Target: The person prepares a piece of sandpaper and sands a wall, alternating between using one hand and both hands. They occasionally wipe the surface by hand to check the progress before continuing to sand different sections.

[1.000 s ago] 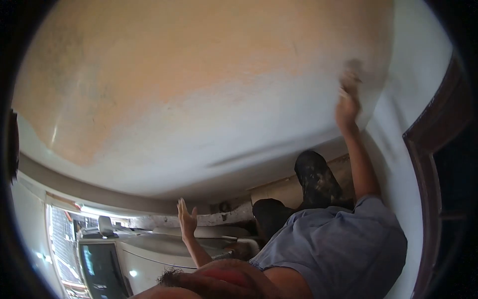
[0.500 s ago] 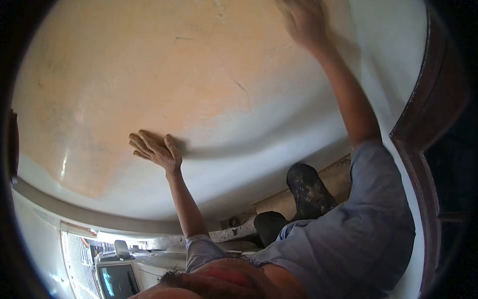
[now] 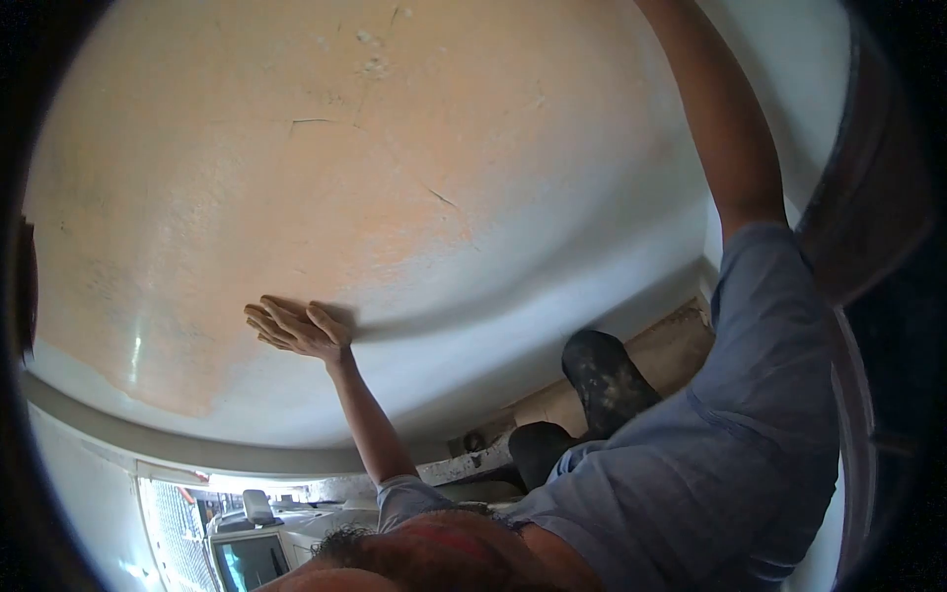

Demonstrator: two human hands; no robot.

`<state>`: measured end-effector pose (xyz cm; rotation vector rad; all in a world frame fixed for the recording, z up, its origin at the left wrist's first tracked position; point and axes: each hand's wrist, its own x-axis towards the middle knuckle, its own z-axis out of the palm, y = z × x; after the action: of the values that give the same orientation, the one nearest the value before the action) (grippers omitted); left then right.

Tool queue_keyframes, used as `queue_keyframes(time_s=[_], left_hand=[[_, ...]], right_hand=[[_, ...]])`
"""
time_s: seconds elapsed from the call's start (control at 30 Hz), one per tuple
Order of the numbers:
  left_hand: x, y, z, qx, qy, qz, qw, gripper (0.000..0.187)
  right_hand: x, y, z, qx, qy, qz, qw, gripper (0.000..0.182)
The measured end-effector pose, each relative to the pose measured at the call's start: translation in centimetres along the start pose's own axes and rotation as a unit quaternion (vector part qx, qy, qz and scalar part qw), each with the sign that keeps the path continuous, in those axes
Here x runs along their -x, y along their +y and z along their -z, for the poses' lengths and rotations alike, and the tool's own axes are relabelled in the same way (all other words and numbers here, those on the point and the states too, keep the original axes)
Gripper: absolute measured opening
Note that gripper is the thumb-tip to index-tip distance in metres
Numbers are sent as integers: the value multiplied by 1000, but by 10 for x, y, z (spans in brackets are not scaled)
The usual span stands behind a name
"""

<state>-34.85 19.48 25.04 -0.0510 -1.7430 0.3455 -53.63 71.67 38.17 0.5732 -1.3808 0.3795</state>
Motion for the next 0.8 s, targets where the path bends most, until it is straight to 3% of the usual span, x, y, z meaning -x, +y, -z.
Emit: queue_keyframes(time_s=[0.07, 0.13, 0.17, 0.27, 0.37, 0.43, 0.5, 0.6, 0.7, 0.8], left_hand=[[0, -2, -2, -6, 4, 0, 1000, 69], [1, 0, -1, 0, -8, 9, 1000, 69], [-1, 2, 3, 0, -22, 7, 1000, 69], [-1, 3, 3, -8, -33, 1, 999, 68], [-1, 2, 1, -19, -38, -7, 999, 68], [-1, 1, 0, -23, -36, -12, 999, 68], [-1, 0, -1, -21, -17, -17, 999, 69], [-1, -3, -3, -4, -14, -16, 1000, 72], [-4, -1, -4, 4, 4, -44, 999, 69], [-4, 0, -3, 5, 6, -41, 999, 69]], right_hand=[[38, -14, 5, 19, 20, -19, 999, 40], [135, -40, 0, -7, -8, -129, 992, 34], [157, -72, 8, -11, 8, -120, 993, 35], [301, -166, -7, -19, 50, -302, 952, 32], [310, -147, -11, -43, 55, -236, 969, 33], [225, -94, -1, -27, 58, -213, 975, 32], [198, -12, 1, 22, 49, -171, 984, 32], [134, 26, 6, 46, 52, -157, 985, 33], [201, -6, 13, 38, 37, -204, 977, 33], [334, -96, 5, -129, 69, -392, 908, 34]])
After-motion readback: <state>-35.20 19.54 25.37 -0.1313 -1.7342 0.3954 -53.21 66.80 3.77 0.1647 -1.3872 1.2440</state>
